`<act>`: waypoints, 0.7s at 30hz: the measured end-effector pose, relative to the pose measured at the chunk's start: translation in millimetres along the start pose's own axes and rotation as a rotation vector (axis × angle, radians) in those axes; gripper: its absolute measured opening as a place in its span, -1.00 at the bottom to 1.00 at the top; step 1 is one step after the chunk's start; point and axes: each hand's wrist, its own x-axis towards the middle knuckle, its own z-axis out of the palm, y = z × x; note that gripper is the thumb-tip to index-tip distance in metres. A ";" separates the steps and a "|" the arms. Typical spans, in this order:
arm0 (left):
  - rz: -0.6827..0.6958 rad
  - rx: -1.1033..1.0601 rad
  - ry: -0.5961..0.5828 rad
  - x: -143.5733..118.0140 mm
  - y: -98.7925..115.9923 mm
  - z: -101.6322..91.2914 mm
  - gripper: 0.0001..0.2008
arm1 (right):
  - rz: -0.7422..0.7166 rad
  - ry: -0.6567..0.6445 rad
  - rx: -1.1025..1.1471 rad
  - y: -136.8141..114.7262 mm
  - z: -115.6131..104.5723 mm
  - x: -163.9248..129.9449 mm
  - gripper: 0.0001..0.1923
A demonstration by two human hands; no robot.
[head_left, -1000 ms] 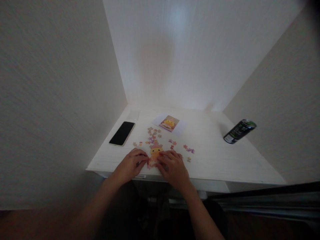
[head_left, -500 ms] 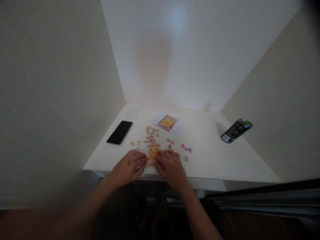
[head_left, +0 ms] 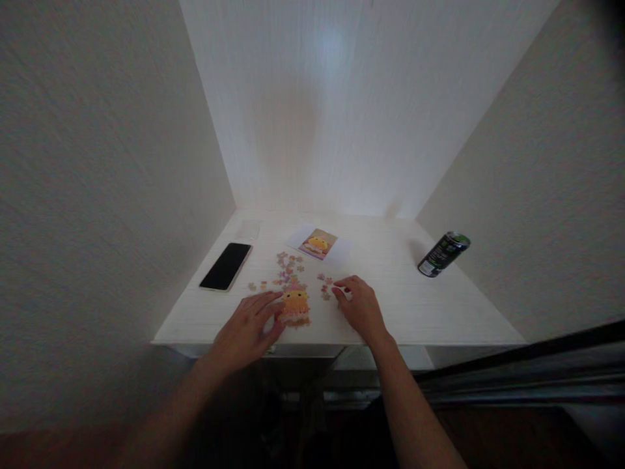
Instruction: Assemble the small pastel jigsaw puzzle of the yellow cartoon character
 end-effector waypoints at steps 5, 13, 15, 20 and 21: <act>0.036 0.031 -0.136 -0.1 0.2 0.5 -0.56 | 0.043 -0.118 -0.177 -11.8 13.0 13.8 -0.77; 0.037 0.009 -0.096 -3.1 0.3 1.6 -0.62 | -0.009 -0.246 0.000 -1.7 16.3 19.0 -0.80; 0.029 -0.001 -0.041 -3.7 0.0 1.7 -0.61 | -0.019 -0.273 0.039 2.0 16.1 21.5 -0.76; -0.017 -0.035 0.037 -5.5 -0.5 2.0 -0.62 | -0.129 -0.308 0.152 4.1 14.8 26.5 -0.72; -0.025 -0.036 0.038 -5.8 -0.7 1.9 -0.62 | -0.145 -0.318 0.177 4.0 14.5 27.2 -0.71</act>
